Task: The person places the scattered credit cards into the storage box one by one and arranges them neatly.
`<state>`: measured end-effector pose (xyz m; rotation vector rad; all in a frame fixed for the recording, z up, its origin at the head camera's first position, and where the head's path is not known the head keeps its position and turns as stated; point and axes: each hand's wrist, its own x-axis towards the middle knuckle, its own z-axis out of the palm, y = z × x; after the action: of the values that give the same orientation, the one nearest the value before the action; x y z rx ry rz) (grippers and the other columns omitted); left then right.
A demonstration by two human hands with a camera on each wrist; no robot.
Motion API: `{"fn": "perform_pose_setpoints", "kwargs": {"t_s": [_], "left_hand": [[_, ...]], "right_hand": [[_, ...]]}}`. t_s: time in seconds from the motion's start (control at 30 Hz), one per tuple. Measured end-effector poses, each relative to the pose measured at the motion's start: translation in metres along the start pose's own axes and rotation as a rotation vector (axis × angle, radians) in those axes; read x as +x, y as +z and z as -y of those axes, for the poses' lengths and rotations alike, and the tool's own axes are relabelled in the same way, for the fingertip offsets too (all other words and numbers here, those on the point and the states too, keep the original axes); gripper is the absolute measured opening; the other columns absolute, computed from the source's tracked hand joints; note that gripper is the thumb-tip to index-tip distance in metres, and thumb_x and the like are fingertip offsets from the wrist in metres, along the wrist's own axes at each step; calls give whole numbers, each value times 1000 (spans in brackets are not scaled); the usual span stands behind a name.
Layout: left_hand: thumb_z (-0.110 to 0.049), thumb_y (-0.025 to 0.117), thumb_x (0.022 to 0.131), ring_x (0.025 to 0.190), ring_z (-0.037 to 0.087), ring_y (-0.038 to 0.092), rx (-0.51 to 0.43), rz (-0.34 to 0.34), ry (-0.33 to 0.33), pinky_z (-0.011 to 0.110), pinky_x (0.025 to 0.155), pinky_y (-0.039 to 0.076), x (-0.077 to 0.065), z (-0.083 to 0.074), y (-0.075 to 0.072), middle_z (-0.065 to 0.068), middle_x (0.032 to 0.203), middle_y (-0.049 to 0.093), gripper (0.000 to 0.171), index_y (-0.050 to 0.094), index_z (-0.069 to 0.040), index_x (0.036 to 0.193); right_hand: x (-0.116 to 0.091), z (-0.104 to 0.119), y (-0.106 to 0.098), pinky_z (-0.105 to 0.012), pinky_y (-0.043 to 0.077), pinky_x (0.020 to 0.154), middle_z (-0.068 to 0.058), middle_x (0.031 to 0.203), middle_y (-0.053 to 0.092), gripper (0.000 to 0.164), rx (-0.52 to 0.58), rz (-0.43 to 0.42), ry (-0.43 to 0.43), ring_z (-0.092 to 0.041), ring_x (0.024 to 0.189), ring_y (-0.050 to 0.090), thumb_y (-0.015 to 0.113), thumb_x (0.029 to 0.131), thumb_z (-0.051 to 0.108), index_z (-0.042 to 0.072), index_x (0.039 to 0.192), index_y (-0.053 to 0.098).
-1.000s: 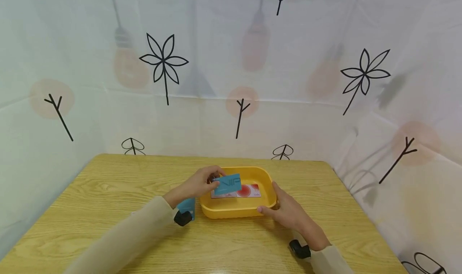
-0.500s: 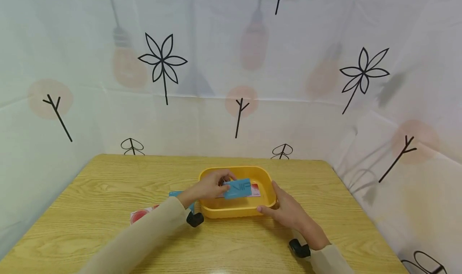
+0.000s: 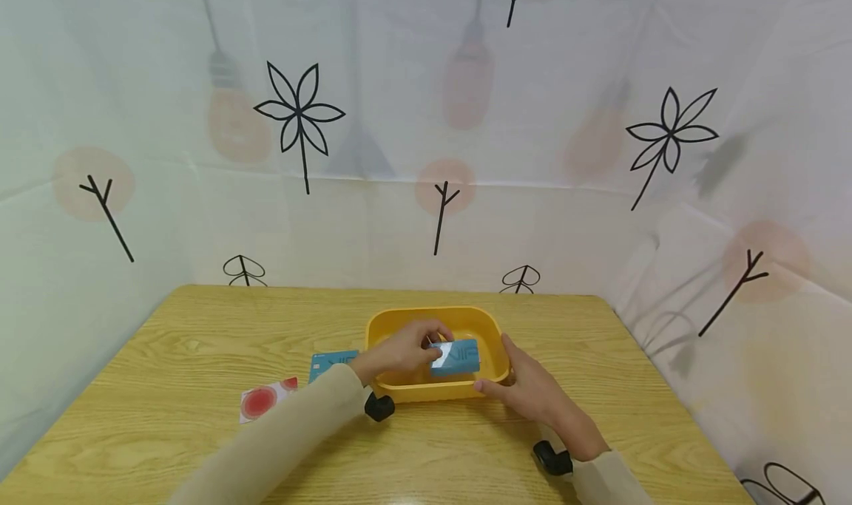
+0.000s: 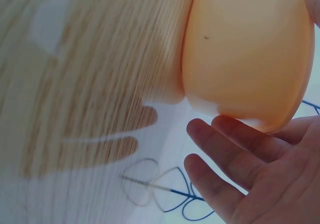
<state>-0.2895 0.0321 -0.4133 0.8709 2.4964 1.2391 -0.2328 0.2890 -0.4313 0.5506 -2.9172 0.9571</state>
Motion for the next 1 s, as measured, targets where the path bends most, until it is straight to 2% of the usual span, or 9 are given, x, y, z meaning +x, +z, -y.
{"fn": "perform_pose_setpoints", "kwargs": {"t_s": [0.1,0.37,0.77,0.87,1.0], "left_hand": [[-10,59,95,85,13,53,-11,5,-21,25,72,48,3,0,5,-6,95,56,19,62,-22,109],[-10,61,93,87,11,53,25,29,-6,24,76,48,11,-7,12,-8,98,57,18,63,-23,107],[-7,63,91,84,10,52,48,41,-68,24,74,47,19,-8,21,-7,94,57,17,66,-19,104],[-6,63,90,81,11,52,82,40,-78,24,72,47,18,-9,22,-7,92,57,17,65,-18,102],[-6,65,87,77,11,52,175,37,-68,24,69,46,18,-8,23,-6,87,56,17,64,-17,99]], "right_hand": [[0,1,0,-57,39,96,-29,145,35,101,2,12,11,-42,126,45,65,85,53,-7,149,15],[0,0,-1,-58,39,96,-28,145,35,101,-12,14,21,-42,125,45,64,85,54,-7,149,15],[0,-1,1,-58,39,96,-26,145,37,101,-7,9,10,-40,125,46,64,85,54,-4,150,14],[0,0,0,-58,39,96,-26,145,37,101,-10,9,9,-40,126,45,64,85,55,-5,150,14],[-1,1,0,-57,38,97,-27,145,36,101,-7,11,8,-40,126,45,64,85,54,-5,150,14]]}}
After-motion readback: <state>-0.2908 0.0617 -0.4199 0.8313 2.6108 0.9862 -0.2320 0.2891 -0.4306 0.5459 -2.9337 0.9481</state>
